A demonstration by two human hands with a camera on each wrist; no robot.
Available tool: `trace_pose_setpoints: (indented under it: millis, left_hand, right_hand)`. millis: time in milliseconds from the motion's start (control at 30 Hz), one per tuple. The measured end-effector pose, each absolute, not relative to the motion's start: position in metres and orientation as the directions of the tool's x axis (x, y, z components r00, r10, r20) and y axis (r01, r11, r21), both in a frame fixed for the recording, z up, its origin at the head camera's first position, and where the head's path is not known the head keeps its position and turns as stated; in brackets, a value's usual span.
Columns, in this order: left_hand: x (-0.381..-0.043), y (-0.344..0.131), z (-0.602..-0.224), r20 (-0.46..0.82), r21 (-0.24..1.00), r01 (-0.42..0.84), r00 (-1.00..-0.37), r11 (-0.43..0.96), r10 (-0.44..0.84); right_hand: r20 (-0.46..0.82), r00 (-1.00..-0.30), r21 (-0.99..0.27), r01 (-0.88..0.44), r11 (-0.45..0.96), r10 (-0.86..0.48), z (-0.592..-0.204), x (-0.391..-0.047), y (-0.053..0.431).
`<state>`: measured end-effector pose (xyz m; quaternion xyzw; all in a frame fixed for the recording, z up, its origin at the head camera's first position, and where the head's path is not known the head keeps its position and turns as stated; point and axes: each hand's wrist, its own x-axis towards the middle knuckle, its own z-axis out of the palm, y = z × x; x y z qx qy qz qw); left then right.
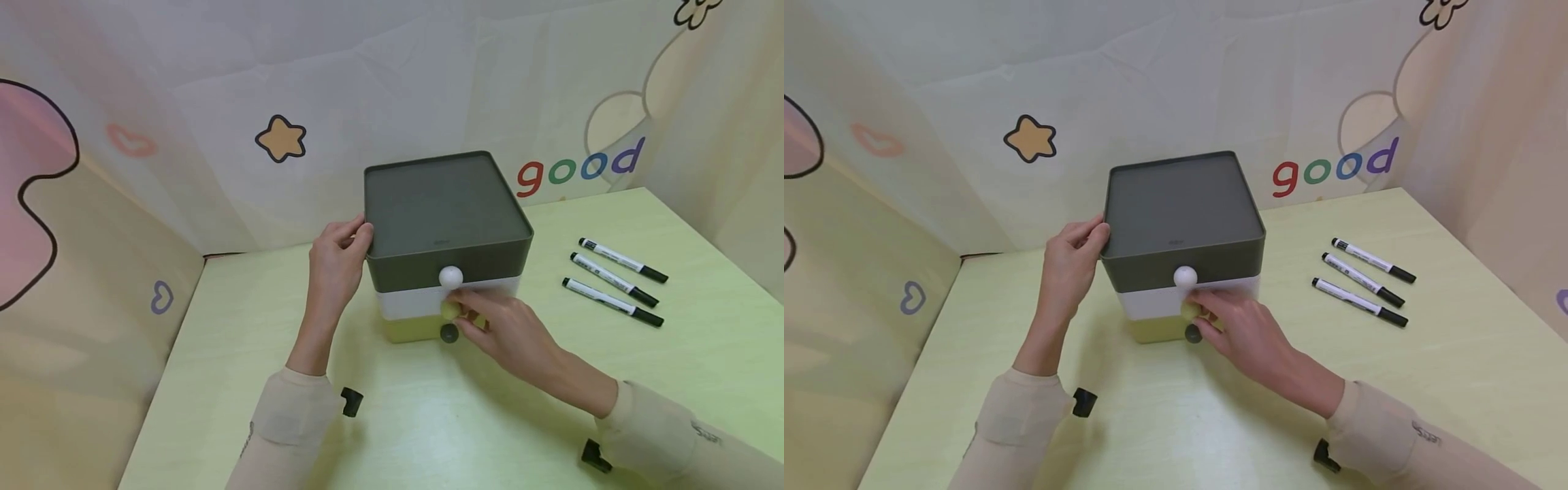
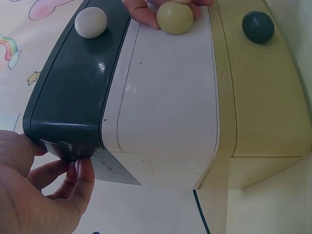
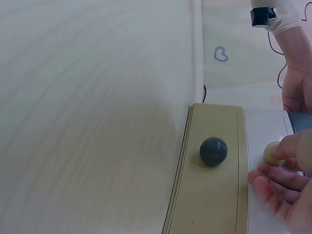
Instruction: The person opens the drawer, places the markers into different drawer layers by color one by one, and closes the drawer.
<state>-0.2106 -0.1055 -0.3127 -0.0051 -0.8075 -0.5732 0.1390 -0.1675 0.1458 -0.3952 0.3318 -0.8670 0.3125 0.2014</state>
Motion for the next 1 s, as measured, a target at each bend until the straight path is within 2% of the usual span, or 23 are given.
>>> trace_pose_setpoints:
  millis: [567,767,1000]
  left_hand:
    - [-0.211,-0.107,-0.315,0.232,0.93,0.173,-0.96,0.324,-0.156]
    - [-0.209,-0.107,-0.317,0.222,0.934,0.158,-0.959,0.321,-0.174]
    - [-0.211,-0.104,-0.314,0.229,0.935,0.172,-0.961,0.311,-0.157]
  right_hand:
    - [0.535,-0.73,-0.441,-0.671,0.596,-0.425,-0.396,-0.167,0.144]
    - [0.472,-0.791,-0.518,-0.605,0.605,-0.389,-0.401,-0.16,0.143]
    - [0.401,-0.857,-0.518,-0.503,0.691,-0.323,-0.41,-0.153,0.15]
